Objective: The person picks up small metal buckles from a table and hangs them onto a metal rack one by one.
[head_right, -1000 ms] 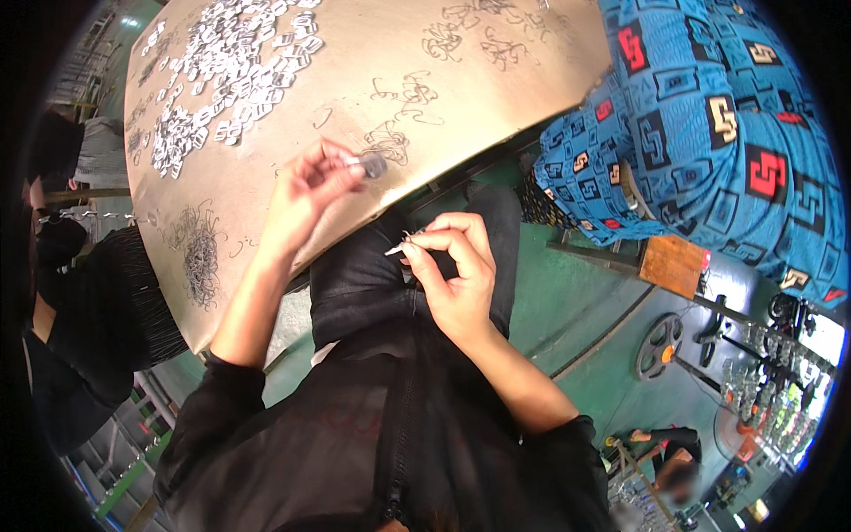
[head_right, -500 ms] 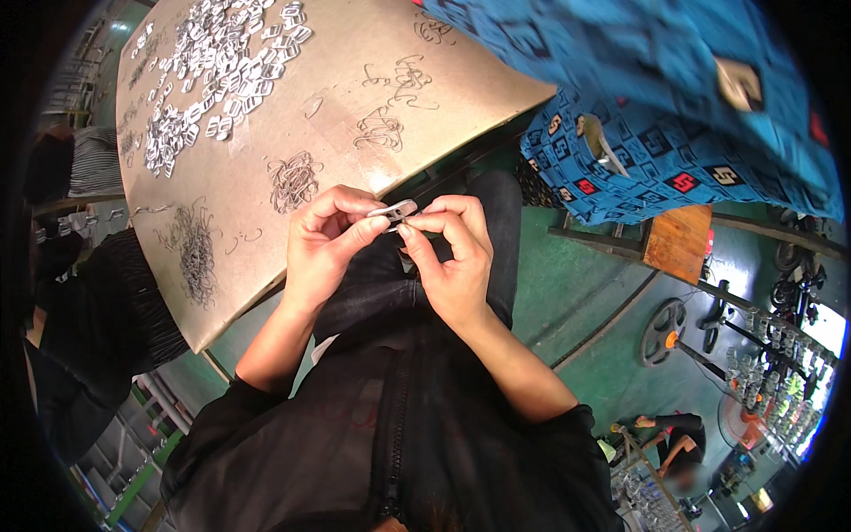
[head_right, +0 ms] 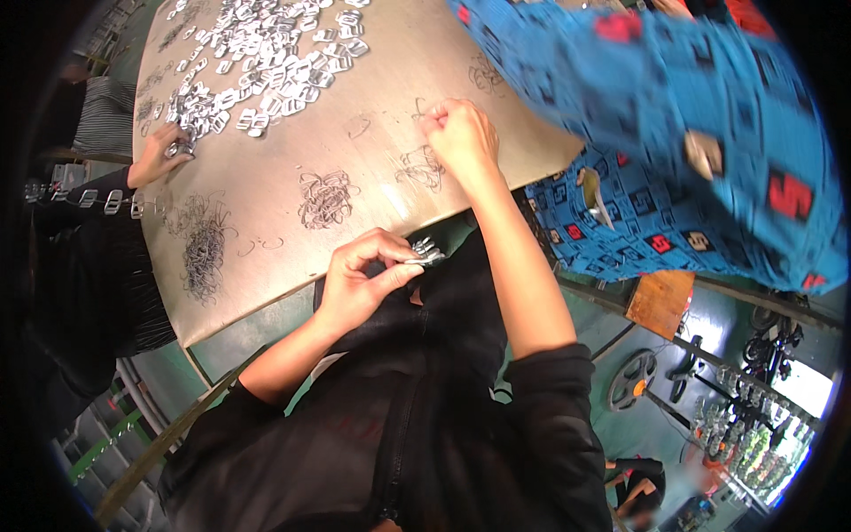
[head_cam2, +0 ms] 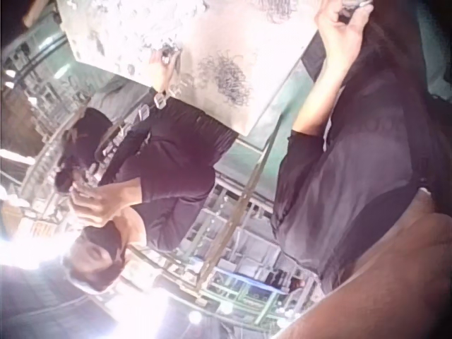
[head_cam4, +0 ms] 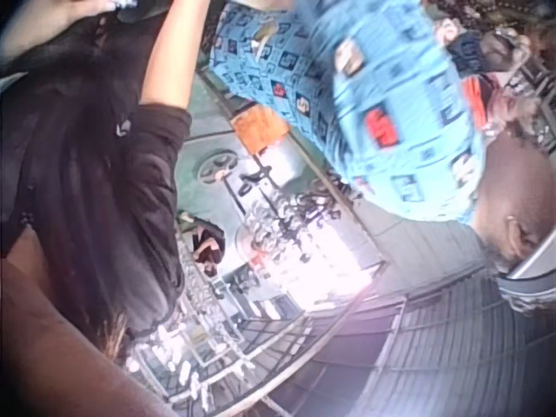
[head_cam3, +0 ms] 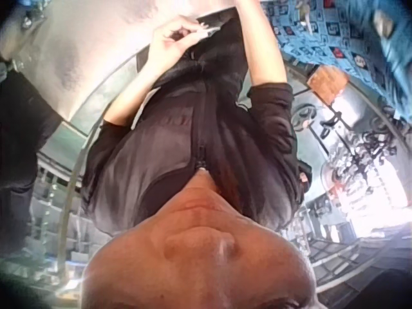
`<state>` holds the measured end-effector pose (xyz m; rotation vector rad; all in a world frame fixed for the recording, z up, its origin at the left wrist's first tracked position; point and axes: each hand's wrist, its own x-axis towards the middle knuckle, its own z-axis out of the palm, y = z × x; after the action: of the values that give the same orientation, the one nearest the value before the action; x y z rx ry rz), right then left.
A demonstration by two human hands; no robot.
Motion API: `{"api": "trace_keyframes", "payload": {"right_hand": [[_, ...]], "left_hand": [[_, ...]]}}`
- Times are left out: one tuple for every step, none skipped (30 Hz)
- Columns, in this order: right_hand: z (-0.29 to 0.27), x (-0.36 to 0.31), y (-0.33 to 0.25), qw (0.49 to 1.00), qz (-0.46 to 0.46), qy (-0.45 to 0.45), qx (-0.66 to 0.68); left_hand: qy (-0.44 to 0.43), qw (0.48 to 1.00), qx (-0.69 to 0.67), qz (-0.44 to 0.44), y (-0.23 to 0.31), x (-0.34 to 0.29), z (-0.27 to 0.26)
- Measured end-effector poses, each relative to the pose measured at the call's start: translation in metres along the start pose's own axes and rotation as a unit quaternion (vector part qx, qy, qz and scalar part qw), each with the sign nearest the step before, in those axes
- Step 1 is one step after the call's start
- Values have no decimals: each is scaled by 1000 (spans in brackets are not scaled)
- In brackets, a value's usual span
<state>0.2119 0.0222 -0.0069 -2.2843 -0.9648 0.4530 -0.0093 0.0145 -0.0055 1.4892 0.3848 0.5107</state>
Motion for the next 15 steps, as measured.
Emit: {"api": "trace_keyframes", "payload": {"right_hand": [[4,14,-6,999,30,-10,-36],[11,27,-13,996,58,-22,-71],[16,37,-20,990,86,-34,-105],[23,43,-24,987,84,-41,-132],[31,48,-26,983,82,-46,-159],[36,52,-26,978,82,-51,-186],[39,55,-21,982,71,-70,-160],[38,57,-13,985,62,-90,-133],[33,58,-3,987,54,-108,-106],[23,52,2,987,68,-148,19],[13,39,3,968,80,-189,145],[4,25,5,932,93,-226,269],[-6,11,8,910,82,-232,332],[-9,-4,9,882,71,-244,396],[-15,-22,8,873,71,-238,419]], "left_hand": [[-1,1000,0,0,-2,1,0],[-1,1000,5,3,-3,2,-2],[0,1000,13,5,-3,2,-4],[1,1000,19,5,-2,1,-5],[3,1000,19,1,-2,1,-7],[4,1000,19,-3,-2,1,-9],[3,1000,18,-8,-3,0,-10],[5,1000,17,-2,-3,0,-10],[6,1000,16,4,-2,0,-9],[7,1000,14,9,-2,-1,-8],[10,1000,12,5,-3,-3,-8],[11,1000,10,1,-3,-4,-9],[8,1000,6,-2,-2,-3,-8],[15,1000,4,-4,-2,-5,-9],[21,1000,2,-6,-1,-6,-9]]}}
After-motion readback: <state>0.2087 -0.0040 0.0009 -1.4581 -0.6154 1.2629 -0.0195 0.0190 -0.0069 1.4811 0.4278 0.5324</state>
